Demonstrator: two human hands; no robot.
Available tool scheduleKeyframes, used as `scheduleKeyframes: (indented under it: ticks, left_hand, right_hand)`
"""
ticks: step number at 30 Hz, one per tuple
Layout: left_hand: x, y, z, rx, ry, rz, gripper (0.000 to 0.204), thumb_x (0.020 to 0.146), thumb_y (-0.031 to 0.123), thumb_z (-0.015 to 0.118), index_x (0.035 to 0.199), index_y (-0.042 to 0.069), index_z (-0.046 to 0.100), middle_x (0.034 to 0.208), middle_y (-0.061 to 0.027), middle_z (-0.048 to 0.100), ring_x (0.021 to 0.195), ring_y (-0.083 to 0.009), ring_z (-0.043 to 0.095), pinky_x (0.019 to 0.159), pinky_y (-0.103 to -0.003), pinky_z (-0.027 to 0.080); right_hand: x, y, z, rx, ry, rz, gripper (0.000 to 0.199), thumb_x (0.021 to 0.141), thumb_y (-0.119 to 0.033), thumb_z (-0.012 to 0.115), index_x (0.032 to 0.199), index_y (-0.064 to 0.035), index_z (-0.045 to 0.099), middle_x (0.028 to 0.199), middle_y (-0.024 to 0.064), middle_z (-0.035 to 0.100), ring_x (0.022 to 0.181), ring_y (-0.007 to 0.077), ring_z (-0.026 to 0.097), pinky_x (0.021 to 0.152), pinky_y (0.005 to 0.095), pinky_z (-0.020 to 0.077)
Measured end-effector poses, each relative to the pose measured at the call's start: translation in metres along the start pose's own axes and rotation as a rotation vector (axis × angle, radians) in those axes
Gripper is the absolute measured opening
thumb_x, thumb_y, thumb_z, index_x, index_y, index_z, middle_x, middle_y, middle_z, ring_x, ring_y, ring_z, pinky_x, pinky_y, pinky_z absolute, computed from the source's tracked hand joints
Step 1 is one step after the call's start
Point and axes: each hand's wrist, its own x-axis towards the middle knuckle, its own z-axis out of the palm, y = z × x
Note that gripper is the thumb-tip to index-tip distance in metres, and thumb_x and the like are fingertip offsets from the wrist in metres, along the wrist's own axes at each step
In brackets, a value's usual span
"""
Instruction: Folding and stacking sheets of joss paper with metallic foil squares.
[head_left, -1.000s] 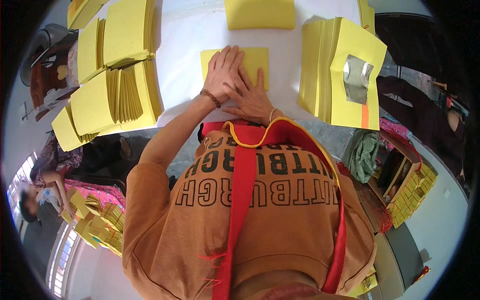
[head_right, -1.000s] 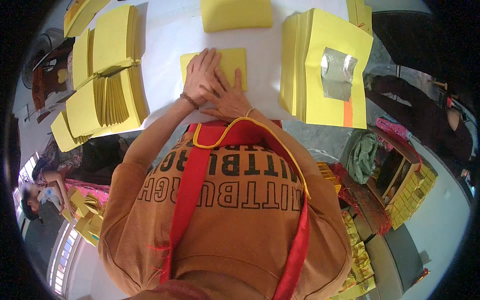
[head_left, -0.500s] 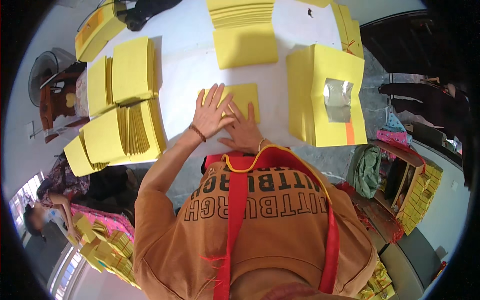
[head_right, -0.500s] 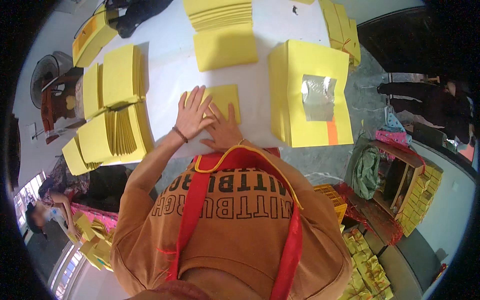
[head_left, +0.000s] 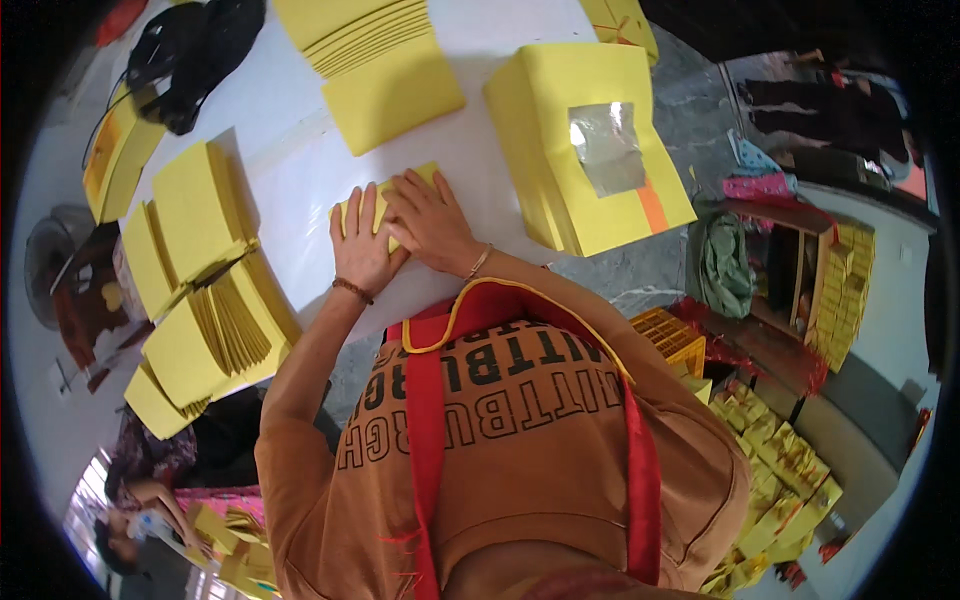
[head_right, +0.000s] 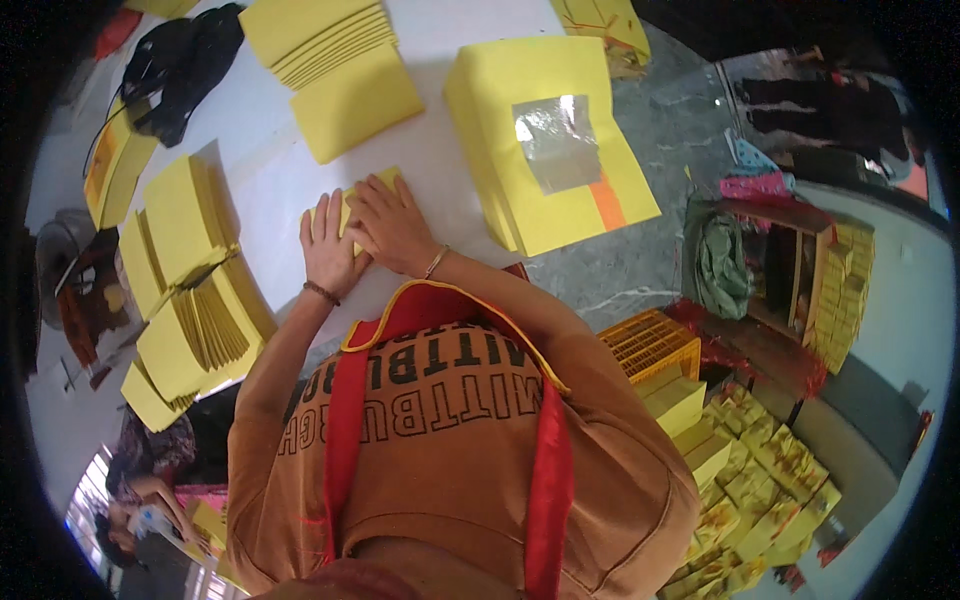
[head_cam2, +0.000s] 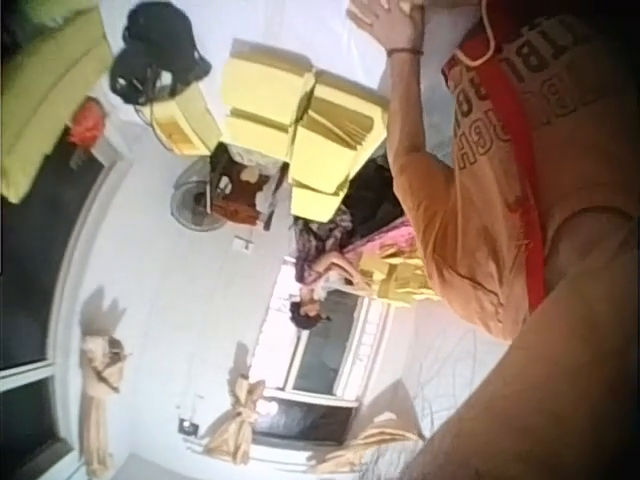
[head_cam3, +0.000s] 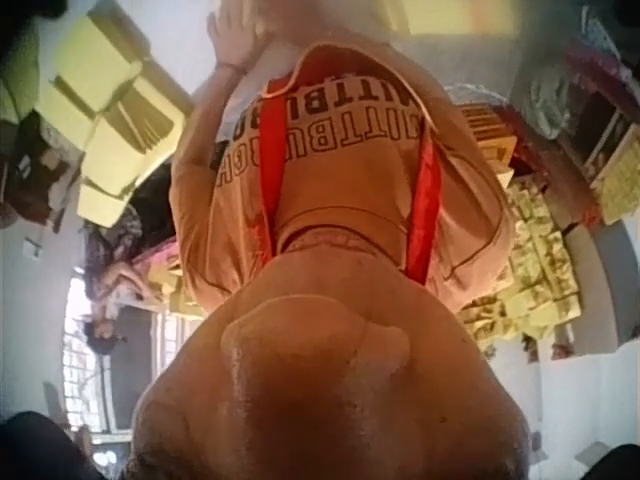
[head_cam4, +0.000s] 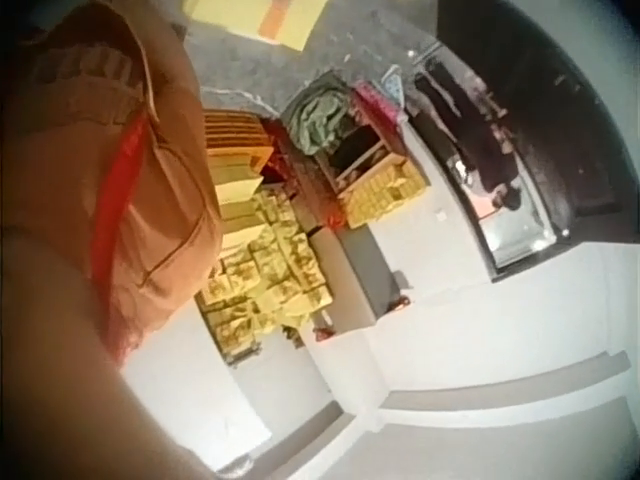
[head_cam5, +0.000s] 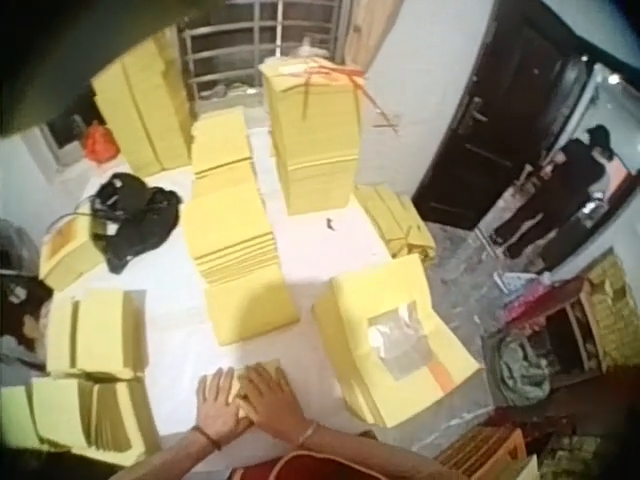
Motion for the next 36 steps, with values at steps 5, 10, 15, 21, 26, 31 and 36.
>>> scheduleKeyframes:
  ticks: [5,10,15,21,26,31,36]
  left_hand:
    - [0.008,0.005,-0.001,-0.151,0.113,-0.045,0.072,0.065,0.029,0.072,0.126,0.006,0.042,0.137,-0.0171,0.032,0.129,-0.0339,0.026,0.104,-0.050,0.016]
    - [-0.013,0.005,-0.009,-0.182,0.098,0.037,0.074,0.066,0.023,0.072,0.129,0.004,0.038,0.131,-0.0171,0.038,0.121,-0.0324,0.034,0.098,-0.047,0.023]
    - [-0.013,0.022,-0.028,-0.113,-0.054,0.086,0.078,0.066,0.019,0.069,0.133,0.002,0.033,0.129,-0.0219,0.038,0.118,-0.0346,0.038,0.097,-0.047,0.029]
    - [-0.015,0.041,-0.021,0.150,-0.051,0.054,0.071,0.068,0.008,0.057,0.134,0.002,0.031,0.127,-0.0274,0.039,0.114,-0.0393,0.040,0.090,-0.050,0.036]
    - [-0.018,0.029,0.001,0.260,0.157,0.118,0.055,0.075,0.008,0.051,0.128,0.001,0.042,0.118,-0.0266,0.049,0.105,-0.0344,0.049,0.081,-0.043,0.043]
    - [-0.004,0.018,-0.032,0.201,0.170,0.138,0.048,0.074,0.009,0.053,0.120,0.000,0.050,0.112,-0.0171,0.058,0.096,-0.0260,0.055,0.075,-0.036,0.045]
    - [0.053,0.023,-0.093,0.233,0.482,0.062,0.050,0.070,0.006,0.054,0.120,0.002,0.051,0.109,-0.0118,0.059,0.092,-0.0225,0.056,0.073,-0.033,0.043]
  right_hand:
    - [-0.001,0.006,0.009,-0.333,-0.050,0.002,0.054,0.084,-0.040,0.048,0.129,-0.0122,0.041,0.136,0.0144,0.035,0.128,0.0343,0.028,0.102,0.0602,0.0125]
    - [-0.002,0.006,0.015,-0.402,-0.114,0.008,0.054,0.085,-0.040,0.047,0.131,-0.0134,0.040,0.139,0.0143,0.031,0.131,0.0352,0.022,0.103,0.0602,0.0105]
    - [-0.003,0.008,0.016,-0.396,-0.150,0.008,0.052,0.087,-0.037,0.042,0.133,-0.0130,0.038,0.140,0.0157,0.030,0.132,0.0362,0.020,0.104,0.0599,0.0076]
    - [-0.002,0.014,0.008,-0.129,-0.122,0.056,0.052,0.086,-0.027,0.043,0.133,-0.0065,0.036,0.141,0.0152,0.029,0.133,0.0310,0.022,0.107,0.0519,0.0091]
    - [0.000,0.037,0.001,0.515,0.146,0.163,0.054,0.083,-0.012,0.049,0.133,-0.0027,0.034,0.139,0.0143,0.032,0.129,0.0266,0.029,0.107,0.0395,0.0189]
    - [0.000,0.046,-0.012,0.882,0.392,0.454,0.045,0.093,-0.018,0.042,0.133,0.0012,0.033,0.132,0.0162,0.038,0.124,0.0259,0.035,0.104,0.0331,0.0248]
    - [-0.002,0.062,-0.012,0.841,0.391,0.475,0.046,0.096,-0.025,0.035,0.133,0.0016,0.033,0.133,0.0166,0.037,0.124,0.0256,0.034,0.104,0.0325,0.0250]
